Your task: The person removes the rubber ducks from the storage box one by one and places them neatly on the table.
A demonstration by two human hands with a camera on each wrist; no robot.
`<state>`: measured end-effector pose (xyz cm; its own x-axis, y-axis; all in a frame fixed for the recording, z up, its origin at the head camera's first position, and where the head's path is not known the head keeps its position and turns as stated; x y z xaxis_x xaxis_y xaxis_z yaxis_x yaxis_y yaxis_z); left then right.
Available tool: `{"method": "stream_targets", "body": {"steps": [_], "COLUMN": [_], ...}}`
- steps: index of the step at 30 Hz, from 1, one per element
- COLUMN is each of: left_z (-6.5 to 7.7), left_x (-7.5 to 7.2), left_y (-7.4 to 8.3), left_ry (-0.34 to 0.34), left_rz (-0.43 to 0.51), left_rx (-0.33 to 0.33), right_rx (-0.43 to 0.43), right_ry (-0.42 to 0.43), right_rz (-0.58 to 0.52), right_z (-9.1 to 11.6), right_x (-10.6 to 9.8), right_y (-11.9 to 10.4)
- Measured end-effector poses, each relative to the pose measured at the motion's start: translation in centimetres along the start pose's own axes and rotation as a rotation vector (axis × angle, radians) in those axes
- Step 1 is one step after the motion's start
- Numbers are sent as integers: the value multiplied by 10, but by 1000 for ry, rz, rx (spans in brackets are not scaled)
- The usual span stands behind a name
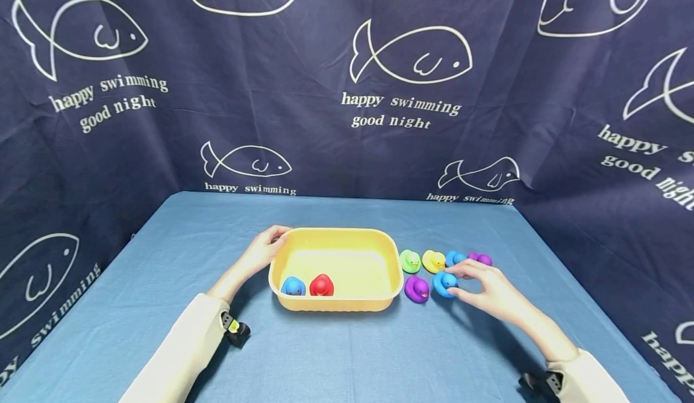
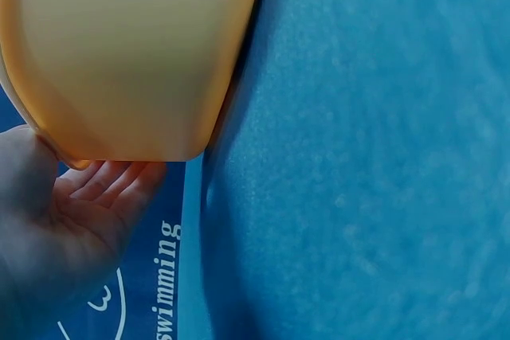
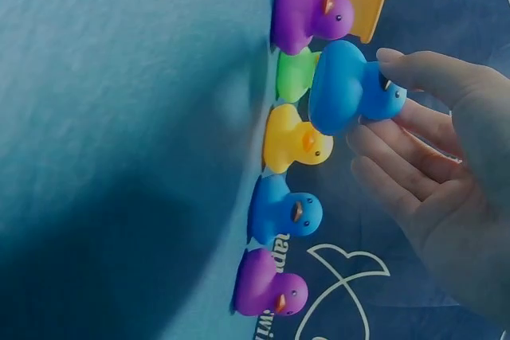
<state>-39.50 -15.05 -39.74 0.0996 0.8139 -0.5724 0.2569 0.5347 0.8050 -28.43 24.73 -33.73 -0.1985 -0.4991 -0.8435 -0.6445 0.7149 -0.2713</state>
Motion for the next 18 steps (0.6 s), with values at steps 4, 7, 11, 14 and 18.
{"method": "stream_targets", "body": {"steps": [4, 7, 11, 14, 18], "left_z": [0, 0, 1, 1, 0], "left_x": [-1, -1, -1, 0, 1], "left_y": [1, 3, 4, 3, 1], "left_ry": [2, -1, -1, -1, -5], "left_rz": [1, 8, 14, 11, 17], "left_rx": [13, 18, 20, 21, 14], "right_rx": [-2, -7, -15, -15, -4], "right_ry": [-17, -33, -52, -64, -81], "right_rz": [2, -7, -14, -26, -60], "right_z": [1, 2, 3, 4, 4], "right_x": [4, 8, 14, 17, 19], "right_y": [3, 4, 6, 7, 8]}}
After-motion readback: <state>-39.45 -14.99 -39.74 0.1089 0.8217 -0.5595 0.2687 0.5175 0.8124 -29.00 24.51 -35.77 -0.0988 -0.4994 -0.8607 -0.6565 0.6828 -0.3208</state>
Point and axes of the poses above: each hand's wrist, its own z-axis away from the middle knuckle, its own x-axis out of the palm, y = z × x, the point moved 10 cm from there along -z, towards the middle knuckle, and after that the axes turned 2 degrees about -y, right-handed, at the moved point
